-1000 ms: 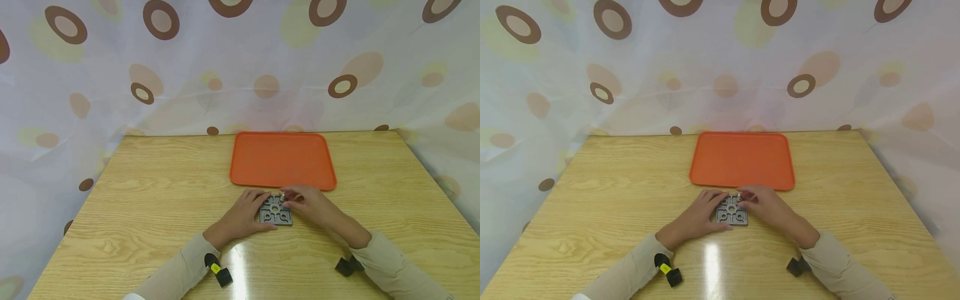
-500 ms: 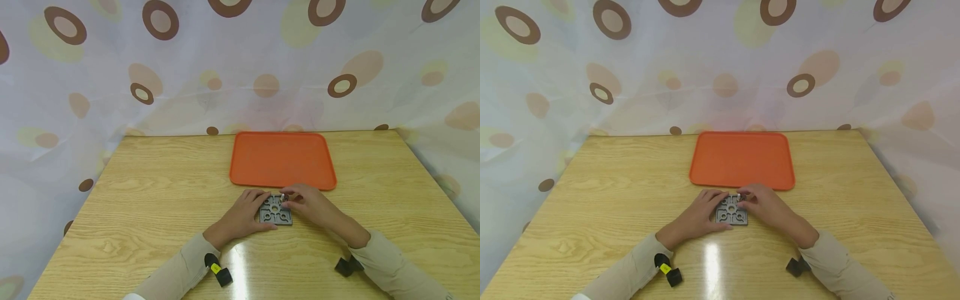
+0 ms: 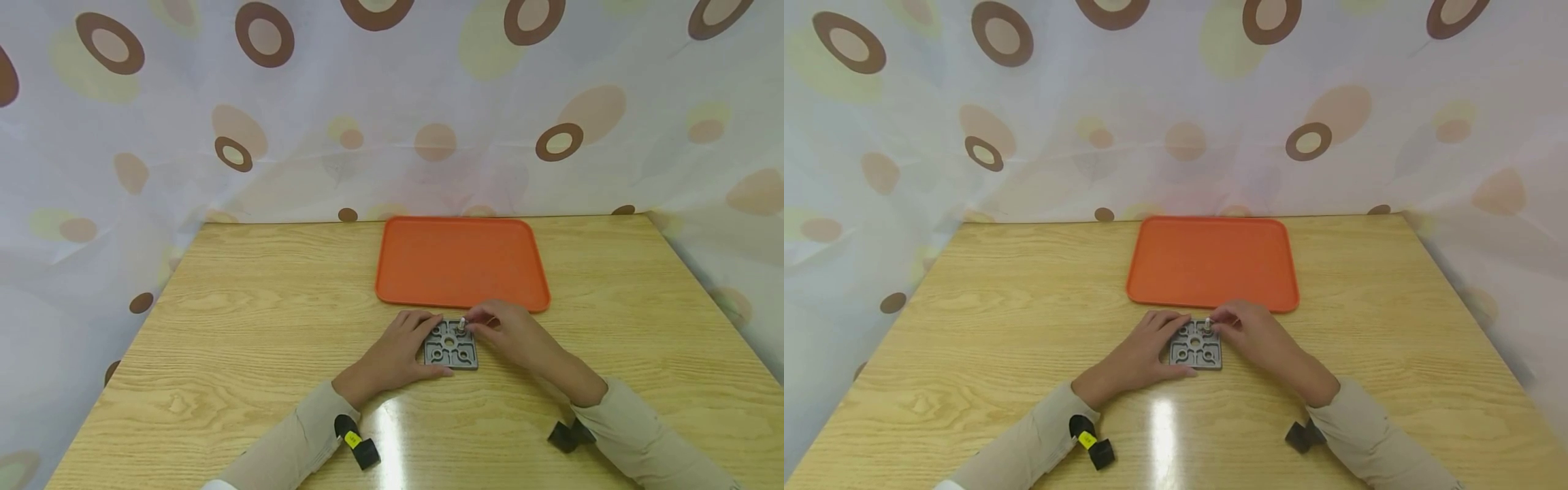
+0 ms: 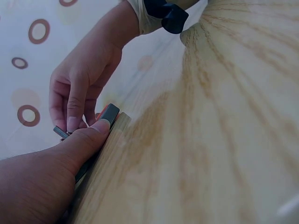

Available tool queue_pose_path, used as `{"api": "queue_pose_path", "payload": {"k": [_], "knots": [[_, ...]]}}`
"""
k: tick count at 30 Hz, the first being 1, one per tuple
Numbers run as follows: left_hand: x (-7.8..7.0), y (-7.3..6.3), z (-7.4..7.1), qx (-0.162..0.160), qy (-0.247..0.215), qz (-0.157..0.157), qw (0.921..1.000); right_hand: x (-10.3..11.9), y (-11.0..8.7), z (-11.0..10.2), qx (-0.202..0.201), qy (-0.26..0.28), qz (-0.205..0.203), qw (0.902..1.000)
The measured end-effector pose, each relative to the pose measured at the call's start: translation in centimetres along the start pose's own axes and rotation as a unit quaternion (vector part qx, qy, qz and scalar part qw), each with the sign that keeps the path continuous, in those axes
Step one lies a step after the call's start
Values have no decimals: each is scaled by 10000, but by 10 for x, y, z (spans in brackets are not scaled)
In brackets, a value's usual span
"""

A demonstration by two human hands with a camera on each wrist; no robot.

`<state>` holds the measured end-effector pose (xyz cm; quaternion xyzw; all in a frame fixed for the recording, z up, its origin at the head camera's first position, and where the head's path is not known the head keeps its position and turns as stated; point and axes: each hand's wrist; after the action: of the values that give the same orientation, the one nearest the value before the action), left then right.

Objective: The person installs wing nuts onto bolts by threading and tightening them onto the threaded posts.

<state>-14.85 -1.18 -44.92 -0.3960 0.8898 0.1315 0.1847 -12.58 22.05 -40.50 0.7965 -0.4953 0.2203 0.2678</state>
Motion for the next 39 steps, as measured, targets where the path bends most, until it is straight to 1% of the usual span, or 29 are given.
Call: {"api": "queue_pose_path", "payload": {"k": [7,19,27,34,39], "knots": [[0,0,0,10,-2,16,10000,0,-1,-2,-17,-170,-7,9999],[-1,0,-2,18,18,21,10000,-1,-1,-2,134,-92,-93,9998],[-1,0,-2,2,19,34,10000,0,-1,-2,282,-35,30,9996],[-1,0,-1,22,-13,17,10000,1,-1,-3,220,-15,-66,9997],[0,0,-1,-9,-31,51,10000,1,0,-1,225,81,-57,9997]]}}
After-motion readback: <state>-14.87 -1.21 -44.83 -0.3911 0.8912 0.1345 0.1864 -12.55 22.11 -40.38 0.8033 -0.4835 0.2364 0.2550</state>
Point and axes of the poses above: each hand's wrist, its own y-axis towards the middle knuckle, its own z-axis out of the palm, x = y × z, and after that the axes turned 5 degrees about -z, right-handed
